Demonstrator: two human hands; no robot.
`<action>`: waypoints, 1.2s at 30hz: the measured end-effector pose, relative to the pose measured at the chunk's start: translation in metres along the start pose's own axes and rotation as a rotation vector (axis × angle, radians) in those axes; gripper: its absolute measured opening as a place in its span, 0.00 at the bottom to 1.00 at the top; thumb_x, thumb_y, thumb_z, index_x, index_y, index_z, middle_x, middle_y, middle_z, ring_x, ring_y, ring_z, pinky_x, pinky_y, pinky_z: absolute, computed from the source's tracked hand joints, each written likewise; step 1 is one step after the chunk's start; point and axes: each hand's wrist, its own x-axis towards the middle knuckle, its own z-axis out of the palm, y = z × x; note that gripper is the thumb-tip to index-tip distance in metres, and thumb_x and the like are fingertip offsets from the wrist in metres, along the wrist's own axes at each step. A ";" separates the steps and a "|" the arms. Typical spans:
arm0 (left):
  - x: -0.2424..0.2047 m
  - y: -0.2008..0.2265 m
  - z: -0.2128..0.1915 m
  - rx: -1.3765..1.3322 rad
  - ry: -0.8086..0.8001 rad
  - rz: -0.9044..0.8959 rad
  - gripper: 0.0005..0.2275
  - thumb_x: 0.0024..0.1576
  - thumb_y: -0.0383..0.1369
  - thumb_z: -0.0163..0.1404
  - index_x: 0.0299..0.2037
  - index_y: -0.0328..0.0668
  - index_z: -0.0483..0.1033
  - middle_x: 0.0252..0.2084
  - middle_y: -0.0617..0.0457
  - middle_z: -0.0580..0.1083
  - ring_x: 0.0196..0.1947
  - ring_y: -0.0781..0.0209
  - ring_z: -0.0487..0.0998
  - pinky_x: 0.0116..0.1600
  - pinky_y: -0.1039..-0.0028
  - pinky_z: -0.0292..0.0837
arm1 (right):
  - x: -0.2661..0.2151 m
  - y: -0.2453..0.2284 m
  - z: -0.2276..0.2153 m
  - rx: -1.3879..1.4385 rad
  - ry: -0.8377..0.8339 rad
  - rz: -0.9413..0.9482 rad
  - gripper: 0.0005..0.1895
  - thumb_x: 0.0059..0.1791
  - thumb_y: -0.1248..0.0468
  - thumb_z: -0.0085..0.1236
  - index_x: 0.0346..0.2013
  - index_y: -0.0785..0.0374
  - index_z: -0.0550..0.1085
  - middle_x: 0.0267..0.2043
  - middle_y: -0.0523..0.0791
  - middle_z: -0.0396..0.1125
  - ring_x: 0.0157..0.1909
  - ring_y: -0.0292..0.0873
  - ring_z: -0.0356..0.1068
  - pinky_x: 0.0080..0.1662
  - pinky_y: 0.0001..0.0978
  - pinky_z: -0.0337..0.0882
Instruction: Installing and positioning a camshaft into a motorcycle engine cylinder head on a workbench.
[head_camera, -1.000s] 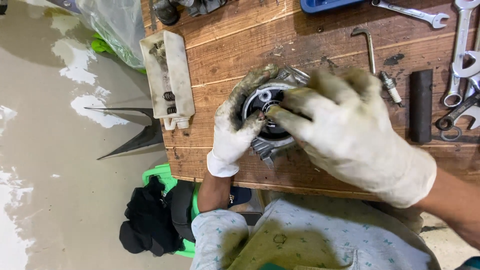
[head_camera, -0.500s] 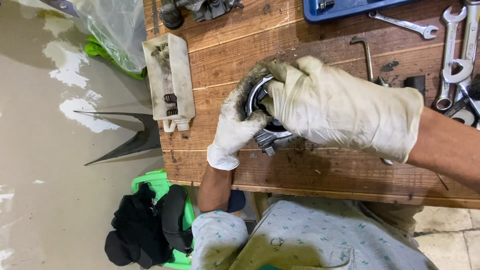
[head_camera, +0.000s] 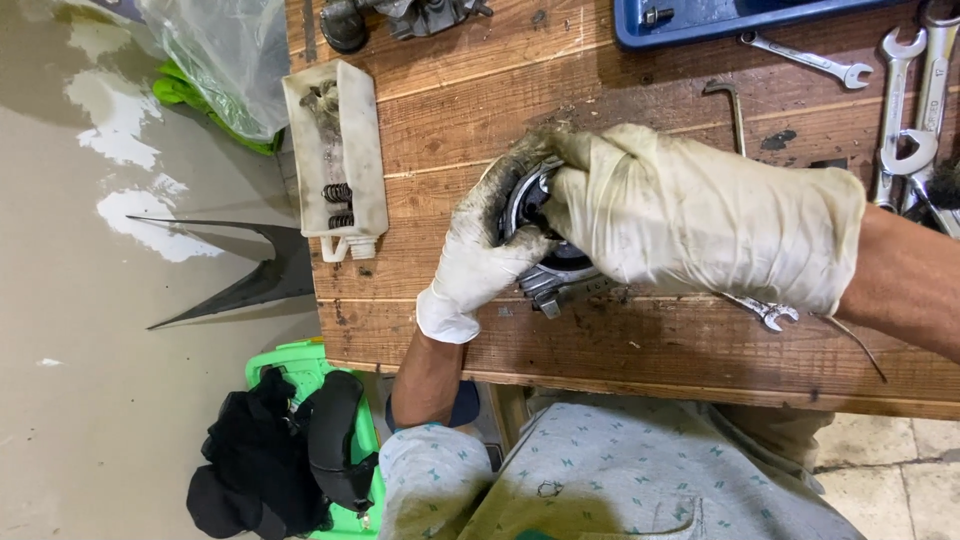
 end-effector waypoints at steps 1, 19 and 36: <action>0.001 0.000 0.002 -0.016 -0.003 0.009 0.29 0.54 0.17 0.59 0.67 0.38 0.69 0.62 0.39 0.74 0.62 0.57 0.73 0.67 0.60 0.73 | -0.002 0.003 0.008 0.001 -0.001 -0.004 0.18 0.49 0.70 0.43 0.53 0.57 0.66 0.40 0.40 0.65 0.56 0.45 0.75 0.42 0.39 0.70; 0.005 -0.001 -0.011 0.046 -0.112 0.082 0.34 0.53 0.23 0.66 0.71 0.42 0.65 0.69 0.42 0.69 0.68 0.58 0.67 0.72 0.59 0.66 | -0.100 -0.006 0.134 -0.015 0.013 -0.026 0.17 0.48 0.73 0.43 0.51 0.60 0.67 0.40 0.42 0.66 0.53 0.46 0.74 0.41 0.38 0.71; 0.003 -0.024 -0.024 -0.015 -0.178 0.128 0.35 0.55 0.27 0.65 0.73 0.39 0.61 0.73 0.40 0.64 0.74 0.54 0.61 0.77 0.58 0.59 | -0.102 -0.002 0.122 -0.044 0.021 -0.084 0.16 0.47 0.75 0.44 0.49 0.63 0.68 0.40 0.44 0.66 0.50 0.46 0.73 0.40 0.36 0.72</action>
